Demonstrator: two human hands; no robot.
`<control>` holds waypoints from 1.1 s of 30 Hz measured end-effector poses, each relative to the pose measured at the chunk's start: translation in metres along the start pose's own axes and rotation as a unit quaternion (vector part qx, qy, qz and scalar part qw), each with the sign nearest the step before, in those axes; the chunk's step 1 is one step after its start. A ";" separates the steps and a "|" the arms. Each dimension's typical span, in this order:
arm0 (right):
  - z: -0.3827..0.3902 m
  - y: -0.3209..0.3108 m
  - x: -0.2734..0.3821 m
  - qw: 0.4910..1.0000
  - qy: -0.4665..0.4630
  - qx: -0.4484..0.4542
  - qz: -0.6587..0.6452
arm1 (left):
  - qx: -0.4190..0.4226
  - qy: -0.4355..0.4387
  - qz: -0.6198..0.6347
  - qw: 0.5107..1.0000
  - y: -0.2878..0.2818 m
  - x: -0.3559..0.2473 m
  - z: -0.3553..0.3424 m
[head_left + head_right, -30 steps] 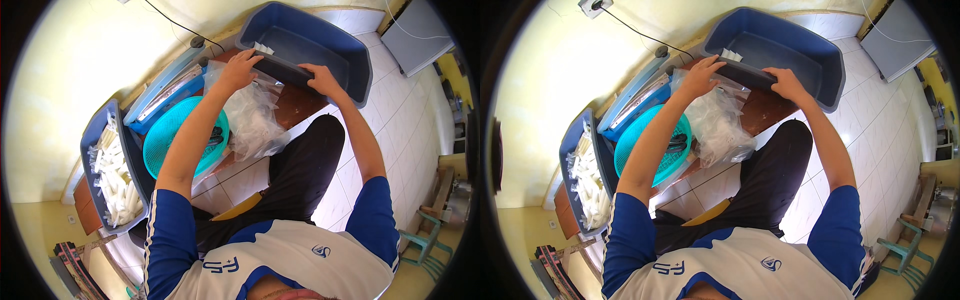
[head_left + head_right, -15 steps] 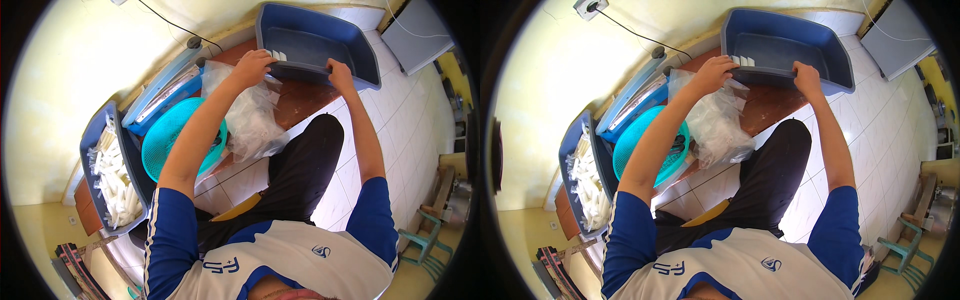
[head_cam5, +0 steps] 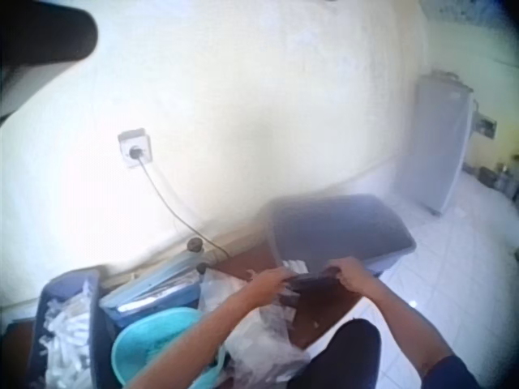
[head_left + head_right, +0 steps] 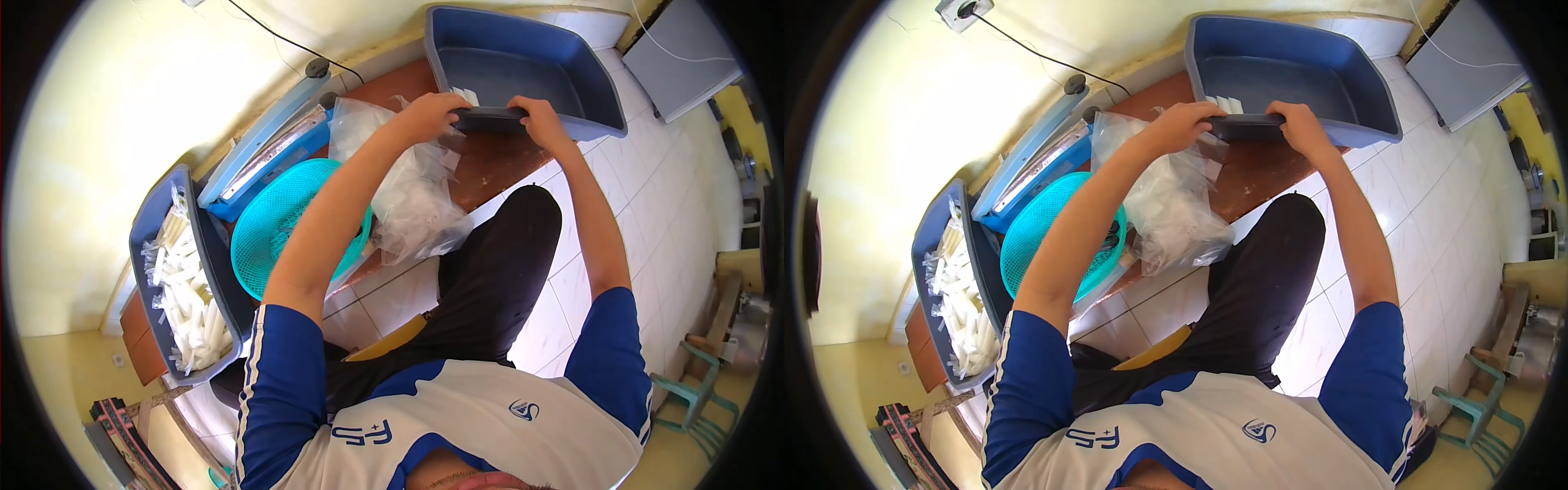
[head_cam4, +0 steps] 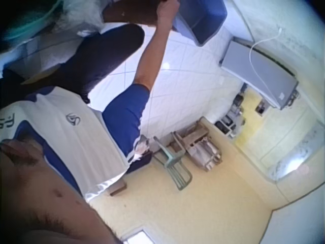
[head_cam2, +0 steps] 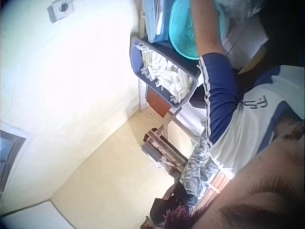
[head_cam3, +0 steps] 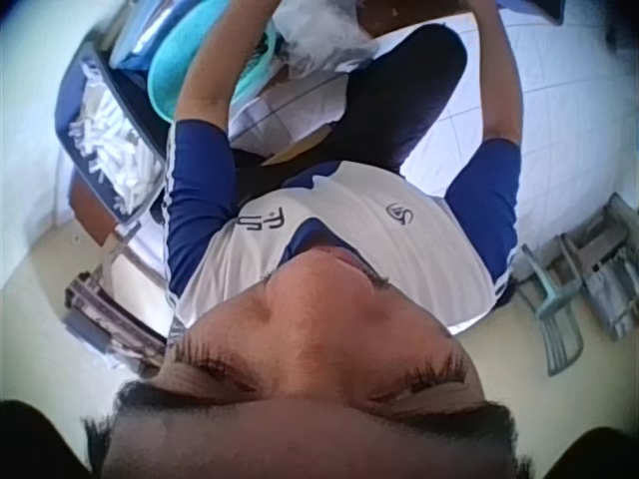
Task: The person takes small white frozen food tubes from a grey bin, cuts them with scissors, and places them into a blue bin.
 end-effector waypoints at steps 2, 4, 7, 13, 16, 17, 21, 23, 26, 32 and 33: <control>0.002 -0.009 -0.012 1.000 0.016 0.016 -0.002 | 0.005 0.013 0.026 1.000 0.013 -0.006 -0.007; 0.004 -0.017 -0.024 0.999 0.013 0.029 0.001 | 0.005 0.033 0.004 0.999 0.021 -0.009 -0.015; 0.006 -0.025 -0.032 0.998 -0.007 0.059 0.002 | -0.006 0.068 -0.067 0.995 0.024 -0.007 -0.019; 0.021 -0.031 -0.020 0.994 -0.023 0.103 -0.009 | 0.046 0.097 -0.137 0.985 0.022 -0.021 -0.012; 0.026 -0.026 -0.014 0.992 -0.047 0.119 -0.024 | 0.082 0.105 -0.122 0.984 0.016 -0.033 0.000; 0.027 -0.024 -0.013 0.989 -0.055 0.131 -0.029 | 0.097 0.111 -0.118 0.982 0.014 -0.038 0.004; 0.033 -0.017 -0.001 0.986 -0.080 0.141 -0.023 | 0.103 0.095 -0.075 0.987 0.005 -0.053 0.025; 0.037 -0.013 0.013 0.984 -0.083 0.157 -0.022 | 0.106 0.061 -0.061 0.991 0.001 -0.056 0.038; 0.040 -0.010 0.023 0.980 -0.089 0.177 -0.023 | 0.116 0.072 -0.065 0.989 -0.003 -0.061 0.049; 0.045 -0.009 0.040 0.974 -0.079 0.211 0.000 | 0.083 0.094 -0.046 0.991 -0.005 -0.068 0.068; 0.046 -0.007 0.039 0.974 -0.080 0.212 0.000 | 0.082 0.093 -0.047 0.991 -0.005 -0.068 0.069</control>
Point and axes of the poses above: each hand's wrist, its own z-axis away from the middle knuckle, its own y-axis out of the palm, x = y × z, the point moved 2 cm from there along -z, towards the middle knuckle, and after that the axes turned 9 degrees about y, right-handed, at the moved point
